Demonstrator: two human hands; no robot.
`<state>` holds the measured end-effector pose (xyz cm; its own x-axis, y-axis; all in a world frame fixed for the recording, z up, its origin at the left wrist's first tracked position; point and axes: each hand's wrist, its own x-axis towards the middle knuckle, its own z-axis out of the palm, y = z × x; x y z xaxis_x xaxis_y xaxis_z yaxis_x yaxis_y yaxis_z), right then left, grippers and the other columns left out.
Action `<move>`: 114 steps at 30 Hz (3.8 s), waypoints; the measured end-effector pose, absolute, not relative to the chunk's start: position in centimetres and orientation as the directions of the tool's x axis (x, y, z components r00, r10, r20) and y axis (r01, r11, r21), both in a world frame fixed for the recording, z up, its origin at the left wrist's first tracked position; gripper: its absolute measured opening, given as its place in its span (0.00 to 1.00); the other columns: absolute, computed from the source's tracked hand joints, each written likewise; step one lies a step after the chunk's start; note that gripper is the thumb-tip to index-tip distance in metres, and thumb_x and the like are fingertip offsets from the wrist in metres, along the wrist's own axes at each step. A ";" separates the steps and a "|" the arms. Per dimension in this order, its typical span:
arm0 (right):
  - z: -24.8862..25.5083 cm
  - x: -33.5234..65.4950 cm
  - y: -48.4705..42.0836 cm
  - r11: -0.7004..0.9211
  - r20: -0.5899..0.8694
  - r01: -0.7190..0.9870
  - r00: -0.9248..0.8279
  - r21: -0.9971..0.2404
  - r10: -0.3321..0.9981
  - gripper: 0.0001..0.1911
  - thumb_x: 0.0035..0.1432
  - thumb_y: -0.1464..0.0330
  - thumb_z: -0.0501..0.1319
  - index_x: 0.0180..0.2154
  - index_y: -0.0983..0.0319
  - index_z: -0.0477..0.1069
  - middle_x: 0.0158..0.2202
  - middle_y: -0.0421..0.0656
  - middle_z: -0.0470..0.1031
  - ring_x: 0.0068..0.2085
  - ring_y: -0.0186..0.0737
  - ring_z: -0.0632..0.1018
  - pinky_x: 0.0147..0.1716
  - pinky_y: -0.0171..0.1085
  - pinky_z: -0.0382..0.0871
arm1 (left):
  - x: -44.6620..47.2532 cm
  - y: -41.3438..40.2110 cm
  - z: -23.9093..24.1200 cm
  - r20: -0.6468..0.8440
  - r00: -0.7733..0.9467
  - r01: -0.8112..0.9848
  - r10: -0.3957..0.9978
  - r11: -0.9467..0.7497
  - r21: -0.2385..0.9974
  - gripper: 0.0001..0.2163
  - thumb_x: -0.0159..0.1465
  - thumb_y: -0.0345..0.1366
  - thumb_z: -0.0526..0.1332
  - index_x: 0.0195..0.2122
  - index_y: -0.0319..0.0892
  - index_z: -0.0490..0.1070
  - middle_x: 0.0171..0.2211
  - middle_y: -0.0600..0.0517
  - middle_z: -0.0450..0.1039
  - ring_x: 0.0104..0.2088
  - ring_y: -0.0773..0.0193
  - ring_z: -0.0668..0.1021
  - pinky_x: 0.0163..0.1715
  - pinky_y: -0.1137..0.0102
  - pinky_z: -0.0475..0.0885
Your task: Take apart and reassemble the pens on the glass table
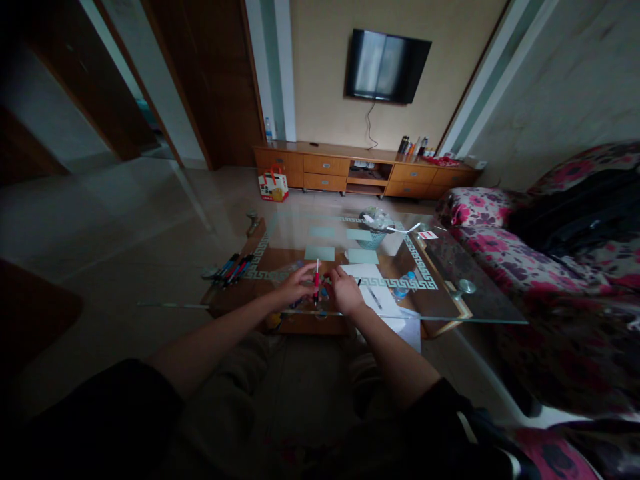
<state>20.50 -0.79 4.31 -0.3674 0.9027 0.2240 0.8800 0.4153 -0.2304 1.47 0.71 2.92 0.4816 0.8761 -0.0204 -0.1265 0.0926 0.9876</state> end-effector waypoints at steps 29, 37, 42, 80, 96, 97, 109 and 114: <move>5.2 20.5 -1.1 0.241 0.393 0.917 -0.104 -0.317 0.914 0.15 0.71 0.64 0.44 0.51 0.59 0.64 0.50 0.49 0.69 0.43 0.45 0.74 0.43 0.39 0.65 | 1.2 1.2 1.2 0.094 0.504 0.038 0.858 -0.132 0.991 0.34 0.53 0.24 0.63 0.62 0.46 0.63 0.37 0.51 0.72 0.26 0.70 0.75 0.24 0.76 0.72; 5.2 20.3 -1.2 0.257 0.442 0.893 -0.075 -0.369 0.894 0.15 0.71 0.63 0.43 0.50 0.59 0.63 0.49 0.49 0.69 0.44 0.45 0.74 0.43 0.39 0.65 | 1.0 0.9 1.4 0.092 0.531 0.114 0.842 -0.179 0.977 0.34 0.54 0.24 0.60 0.63 0.46 0.62 0.37 0.50 0.72 0.23 0.73 0.73 0.20 0.79 0.68; 5.0 20.3 -1.1 0.267 0.447 0.884 -0.075 -0.384 0.891 0.14 0.71 0.62 0.44 0.49 0.59 0.63 0.49 0.48 0.69 0.43 0.44 0.74 0.43 0.39 0.65 | 0.9 1.1 0.9 0.101 0.541 0.133 0.835 -0.204 0.970 0.34 0.53 0.23 0.60 0.63 0.48 0.62 0.38 0.51 0.71 0.22 0.73 0.73 0.20 0.79 0.69; 4.0 20.5 -0.7 0.362 0.510 0.841 -0.122 -0.403 0.852 0.12 0.70 0.65 0.47 0.48 0.58 0.66 0.47 0.48 0.70 0.41 0.45 0.75 0.38 0.40 0.69 | 0.8 1.5 -0.1 0.150 0.565 0.166 0.812 -0.290 0.943 0.31 0.55 0.25 0.61 0.62 0.45 0.63 0.37 0.53 0.68 0.25 0.74 0.74 0.23 0.80 0.68; 4.8 20.3 -1.3 0.408 0.481 0.811 -0.182 -0.421 0.858 0.13 0.68 0.67 0.49 0.52 0.59 0.64 0.49 0.49 0.68 0.43 0.45 0.75 0.43 0.42 0.71 | 0.8 1.6 0.0 0.190 0.543 0.148 0.818 -0.317 0.937 0.27 0.57 0.26 0.61 0.59 0.44 0.63 0.35 0.53 0.71 0.25 0.71 0.76 0.24 0.78 0.70; 4.8 20.3 -1.3 0.408 0.482 0.810 -0.181 -0.420 0.857 0.14 0.68 0.67 0.49 0.52 0.59 0.64 0.49 0.49 0.68 0.43 0.45 0.75 0.43 0.41 0.71 | 0.8 1.6 0.0 0.191 0.539 0.150 0.820 -0.316 0.937 0.26 0.57 0.27 0.61 0.59 0.44 0.64 0.35 0.53 0.71 0.26 0.71 0.76 0.25 0.78 0.70; 4.5 20.4 -1.2 0.385 0.489 0.826 -0.155 -0.412 0.858 0.14 0.67 0.66 0.51 0.52 0.59 0.63 0.49 0.50 0.68 0.40 0.45 0.75 0.38 0.41 0.70 | 0.7 1.4 0.8 0.193 0.525 0.185 0.829 -0.332 0.925 0.21 0.58 0.27 0.60 0.54 0.43 0.65 0.35 0.53 0.72 0.27 0.70 0.76 0.24 0.79 0.68; 4.5 20.4 -1.2 0.391 0.488 0.825 -0.165 -0.408 0.857 0.12 0.67 0.66 0.51 0.50 0.59 0.64 0.48 0.50 0.69 0.39 0.44 0.75 0.38 0.40 0.70 | 0.8 1.4 0.7 0.195 0.520 0.187 0.831 -0.334 0.924 0.19 0.59 0.28 0.60 0.52 0.43 0.65 0.34 0.53 0.72 0.27 0.70 0.76 0.25 0.78 0.69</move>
<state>20.38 -1.23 4.47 -0.1650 0.8571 0.4879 0.8252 0.3909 -0.4076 0.80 1.42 0.68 0.5204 0.8313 0.1951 0.1866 -0.3337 0.9240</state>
